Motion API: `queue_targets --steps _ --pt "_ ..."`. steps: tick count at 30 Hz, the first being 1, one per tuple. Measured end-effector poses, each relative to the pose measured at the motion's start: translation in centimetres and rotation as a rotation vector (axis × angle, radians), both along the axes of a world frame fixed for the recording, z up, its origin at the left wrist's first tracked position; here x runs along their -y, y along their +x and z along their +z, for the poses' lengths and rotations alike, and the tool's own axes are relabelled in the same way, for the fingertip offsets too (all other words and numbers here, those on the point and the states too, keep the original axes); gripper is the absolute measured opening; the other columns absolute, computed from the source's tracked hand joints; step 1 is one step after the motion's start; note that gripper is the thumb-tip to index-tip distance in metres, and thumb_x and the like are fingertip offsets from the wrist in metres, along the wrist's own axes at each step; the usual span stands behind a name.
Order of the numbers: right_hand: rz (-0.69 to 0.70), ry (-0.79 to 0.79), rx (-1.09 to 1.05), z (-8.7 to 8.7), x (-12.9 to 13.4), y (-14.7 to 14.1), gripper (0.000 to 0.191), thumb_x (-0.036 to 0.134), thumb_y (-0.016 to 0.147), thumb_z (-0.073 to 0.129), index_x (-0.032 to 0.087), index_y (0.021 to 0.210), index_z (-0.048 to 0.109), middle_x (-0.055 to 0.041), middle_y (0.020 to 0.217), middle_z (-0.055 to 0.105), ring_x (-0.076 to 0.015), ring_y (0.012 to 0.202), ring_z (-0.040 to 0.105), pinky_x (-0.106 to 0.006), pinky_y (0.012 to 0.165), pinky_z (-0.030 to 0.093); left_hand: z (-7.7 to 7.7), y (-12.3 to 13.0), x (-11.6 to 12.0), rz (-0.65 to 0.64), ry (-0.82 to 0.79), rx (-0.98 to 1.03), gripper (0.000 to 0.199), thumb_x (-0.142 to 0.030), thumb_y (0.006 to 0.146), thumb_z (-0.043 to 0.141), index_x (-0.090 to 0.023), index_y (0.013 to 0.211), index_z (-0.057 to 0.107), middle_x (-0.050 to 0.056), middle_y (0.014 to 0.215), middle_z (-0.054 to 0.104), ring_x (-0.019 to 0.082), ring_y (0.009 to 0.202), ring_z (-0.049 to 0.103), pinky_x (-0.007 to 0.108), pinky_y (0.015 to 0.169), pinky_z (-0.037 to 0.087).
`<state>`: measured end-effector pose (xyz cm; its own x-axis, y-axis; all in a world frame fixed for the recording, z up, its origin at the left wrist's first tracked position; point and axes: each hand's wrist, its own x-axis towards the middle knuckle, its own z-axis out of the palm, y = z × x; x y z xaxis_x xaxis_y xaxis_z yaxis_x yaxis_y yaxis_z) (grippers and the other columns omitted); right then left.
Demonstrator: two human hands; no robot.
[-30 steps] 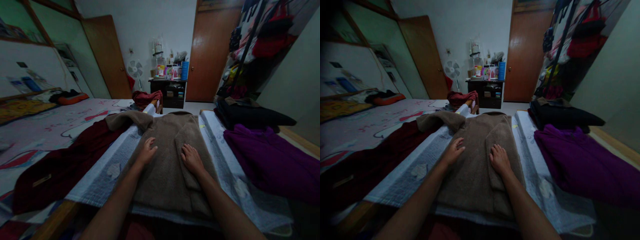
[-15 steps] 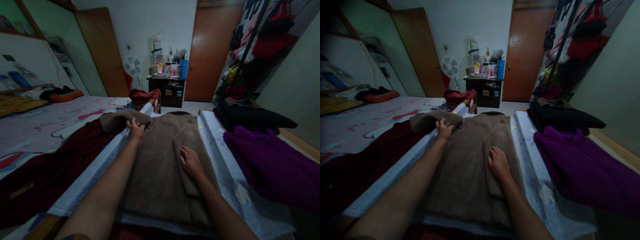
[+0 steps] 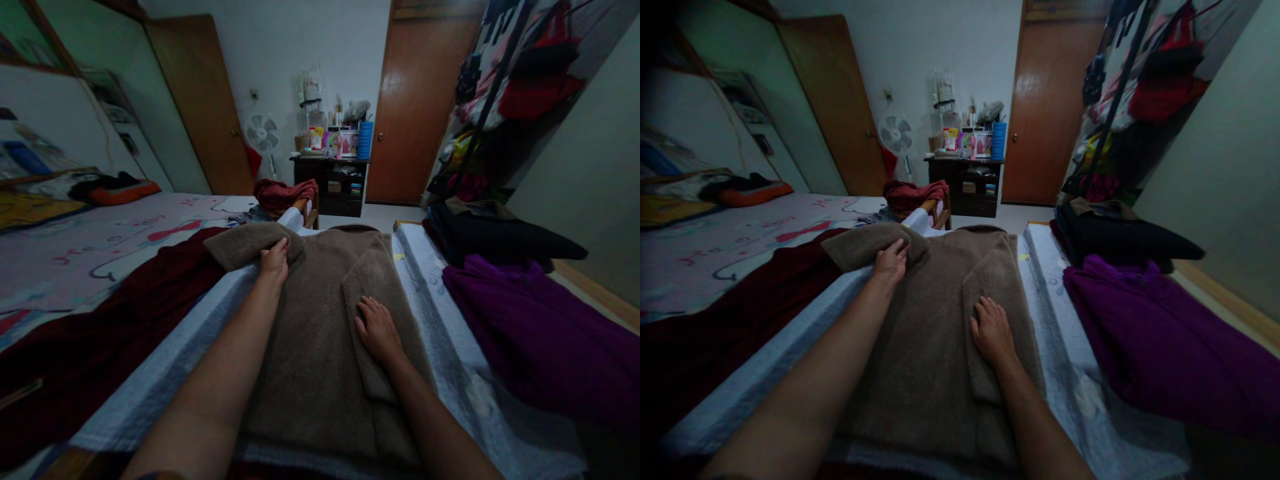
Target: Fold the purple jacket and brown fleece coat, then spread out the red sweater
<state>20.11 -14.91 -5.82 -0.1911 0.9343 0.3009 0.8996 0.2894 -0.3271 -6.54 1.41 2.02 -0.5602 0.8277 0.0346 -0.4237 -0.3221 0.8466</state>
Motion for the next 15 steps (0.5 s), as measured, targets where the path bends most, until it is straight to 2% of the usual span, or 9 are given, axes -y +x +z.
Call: queue_targets --steps 2,4,6,9,11,15 --pt "-0.002 -0.002 -0.001 0.0 0.0 0.0 0.039 0.028 0.093 0.048 0.014 0.128 0.059 -0.0122 0.142 0.052 -0.0257 0.136 0.041 -0.044 0.113 0.03 0.2 0.2 0.5 -0.034 -0.103 0.084 0.029 -0.037 0.072 0.071 -0.022 0.085 0.05 -0.003 0.079 0.062 0.012 0.07 0.064 0.026 0.071 0.05" --pt "-0.004 -0.005 0.003 0.1 0.1 0.0 0.039 0.028 0.093 0.048 0.014 0.128 0.059 -0.012 0.142 0.052 -0.0257 0.136 0.041 -0.044 0.113 0.03 0.7 -0.1 0.8 -0.032 -0.246 0.166 0.034 -0.054 0.078 0.064 -0.023 0.083 0.051 -0.003 0.073 0.059 0.01 0.06 0.06 0.023 0.061 0.047" --pt "-0.005 -0.01 0.007 0.2 0.1 -0.1 0.039 0.028 0.093 0.047 0.014 0.128 0.059 -0.0118 0.142 0.052 -0.0257 0.136 0.041 -0.044 0.114 0.03 1.4 -0.8 0.9 0.01 -0.347 0.191 0.038 -0.059 0.082 0.055 -0.022 0.078 0.05 -0.004 0.067 0.054 0.008 0.051 0.054 0.021 0.054 0.043" --pt "-0.012 -0.009 0.001 0.2 0.1 -0.1 0.039 0.028 0.093 0.047 0.014 0.128 0.059 -0.0119 0.142 0.052 -0.0253 0.136 0.041 -0.044 0.114 0.03 2.3 -1.6 0.8 0.063 -0.39 0.131 0.03 -0.048 0.086 0.051 -0.021 0.074 0.046 -0.006 0.06 0.047 0.007 0.046 0.047 0.018 0.048 0.039" --pt "-0.015 -0.005 -0.009 0.2 0.2 -0.1 0.039 0.028 0.093 0.047 0.015 0.128 0.059 -0.0119 0.143 0.051 -0.0249 0.136 0.041 -0.044 0.114 0.03 2.4 -1.5 0.9 0.069 -0.387 0.052 0.021 -0.037 0.083 0.053 -0.021 0.072 0.045 -0.007 0.059 0.046 0.007 0.045 0.046 0.017 0.047 0.037" --pt "-0.008 -0.004 -0.019 0.2 0.2 0.0 0.039 0.029 0.094 0.047 0.016 0.128 0.059 -0.0121 0.143 0.051 -0.0251 0.136 0.041 -0.045 0.113 0.03 0.9 0.7 2.6 0.036 -0.374 -0.209 0.014 -0.03 0.074 0.058 -0.019 0.068 0.051 -0.004 0.06 0.052 0.01 0.05 0.051 0.02 0.047 0.037"
